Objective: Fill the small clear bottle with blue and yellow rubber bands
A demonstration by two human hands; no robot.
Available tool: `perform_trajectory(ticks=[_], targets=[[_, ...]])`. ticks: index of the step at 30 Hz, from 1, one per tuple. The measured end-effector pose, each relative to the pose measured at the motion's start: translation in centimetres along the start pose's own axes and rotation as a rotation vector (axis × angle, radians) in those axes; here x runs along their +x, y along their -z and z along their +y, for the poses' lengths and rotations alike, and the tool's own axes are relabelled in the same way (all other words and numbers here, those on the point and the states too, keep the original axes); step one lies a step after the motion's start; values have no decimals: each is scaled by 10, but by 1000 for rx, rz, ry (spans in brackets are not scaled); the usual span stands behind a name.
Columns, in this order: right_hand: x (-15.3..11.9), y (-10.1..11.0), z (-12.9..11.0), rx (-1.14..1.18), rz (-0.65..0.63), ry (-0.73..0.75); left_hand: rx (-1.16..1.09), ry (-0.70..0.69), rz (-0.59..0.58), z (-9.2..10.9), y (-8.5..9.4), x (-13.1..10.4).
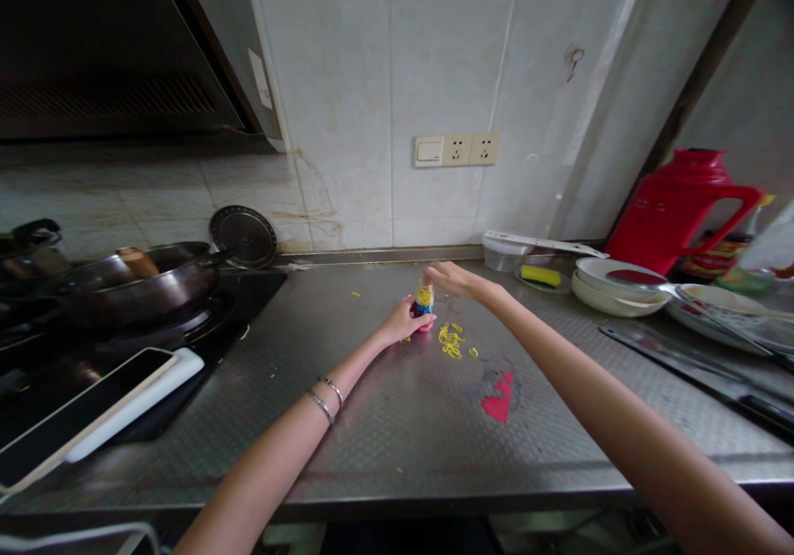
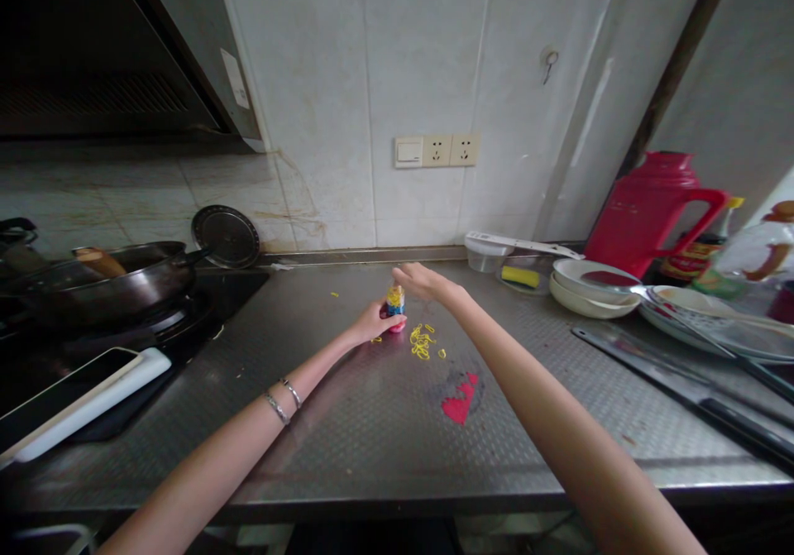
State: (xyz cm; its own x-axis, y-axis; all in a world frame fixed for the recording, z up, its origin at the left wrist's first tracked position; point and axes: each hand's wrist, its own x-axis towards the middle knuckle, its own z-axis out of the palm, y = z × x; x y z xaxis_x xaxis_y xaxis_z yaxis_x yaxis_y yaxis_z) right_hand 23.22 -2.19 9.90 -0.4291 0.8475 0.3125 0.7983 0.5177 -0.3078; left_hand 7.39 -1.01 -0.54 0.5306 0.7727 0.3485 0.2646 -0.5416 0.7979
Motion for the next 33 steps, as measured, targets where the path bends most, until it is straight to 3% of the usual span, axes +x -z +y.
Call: perform_trajectory(ticks=[9,15,21,33], targets=[[-12,-1,2,336,205,-46,-50,32,-4,1,0,2],[-41,-22,10,589,384,-172,-70,14,0,4,1,2],[-62,-49,30,628,404,-272,-119,21,18,-2,-4,6],[-72,-56,36,544,368,-279,-85,40,1,-2,-2,5]])
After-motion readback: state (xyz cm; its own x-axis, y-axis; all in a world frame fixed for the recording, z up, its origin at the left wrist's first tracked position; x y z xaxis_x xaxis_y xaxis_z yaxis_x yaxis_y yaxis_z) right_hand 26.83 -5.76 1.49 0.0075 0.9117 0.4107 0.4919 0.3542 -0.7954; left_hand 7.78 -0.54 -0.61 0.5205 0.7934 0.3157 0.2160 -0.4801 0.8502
